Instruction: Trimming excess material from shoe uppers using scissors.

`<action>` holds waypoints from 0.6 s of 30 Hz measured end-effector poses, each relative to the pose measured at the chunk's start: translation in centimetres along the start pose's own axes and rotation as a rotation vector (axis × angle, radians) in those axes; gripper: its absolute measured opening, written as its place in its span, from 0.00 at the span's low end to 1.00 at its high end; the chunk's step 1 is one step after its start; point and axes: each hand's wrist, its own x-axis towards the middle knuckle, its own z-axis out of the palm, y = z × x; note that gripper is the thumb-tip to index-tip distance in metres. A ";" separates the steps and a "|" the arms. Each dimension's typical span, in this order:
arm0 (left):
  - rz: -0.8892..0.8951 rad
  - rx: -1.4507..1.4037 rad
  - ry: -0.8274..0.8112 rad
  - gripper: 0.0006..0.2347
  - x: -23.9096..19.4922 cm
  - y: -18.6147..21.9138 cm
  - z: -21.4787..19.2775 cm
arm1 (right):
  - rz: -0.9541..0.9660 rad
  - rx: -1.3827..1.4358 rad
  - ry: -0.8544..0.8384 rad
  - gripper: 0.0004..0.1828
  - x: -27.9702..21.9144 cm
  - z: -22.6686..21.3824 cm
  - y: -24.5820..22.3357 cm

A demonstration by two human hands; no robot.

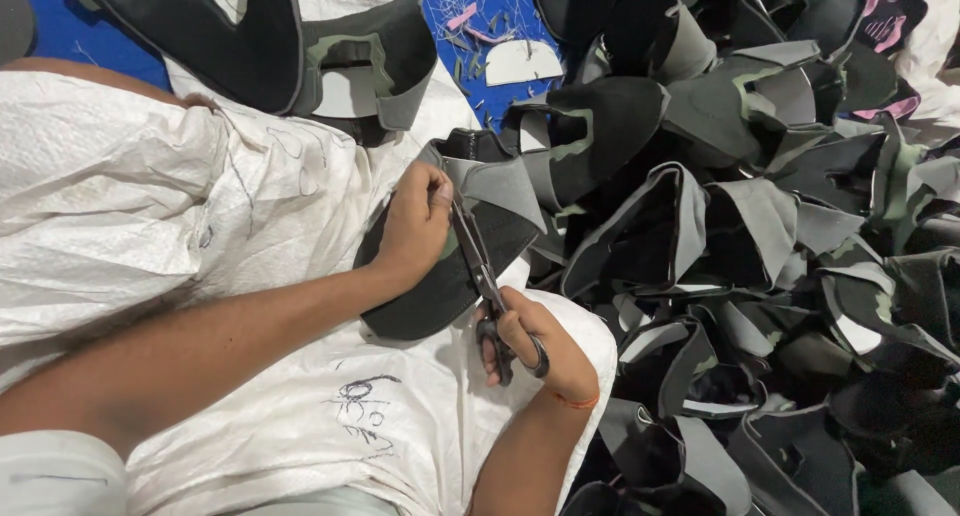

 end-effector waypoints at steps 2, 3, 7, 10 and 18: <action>0.017 0.005 0.000 0.04 0.0 -0.3 0.1 | -0.029 0.017 0.031 0.33 0.1 0.3 0.0; 0.033 0.010 0.001 0.04 0.0 -0.5 0.2 | -0.056 0.033 0.061 0.32 0.2 0.4 0.0; 0.060 0.048 -0.004 0.03 0.3 -0.7 0.1 | 0.006 0.072 0.150 0.29 0.8 0.7 0.2; 0.015 0.020 -0.010 0.04 0.9 -0.9 0.1 | -0.043 0.175 0.203 0.22 1.3 0.7 1.3; -0.100 -0.033 -0.213 0.21 1.0 1.5 -0.3 | -0.366 0.362 0.804 0.20 3.5 1.4 -1.2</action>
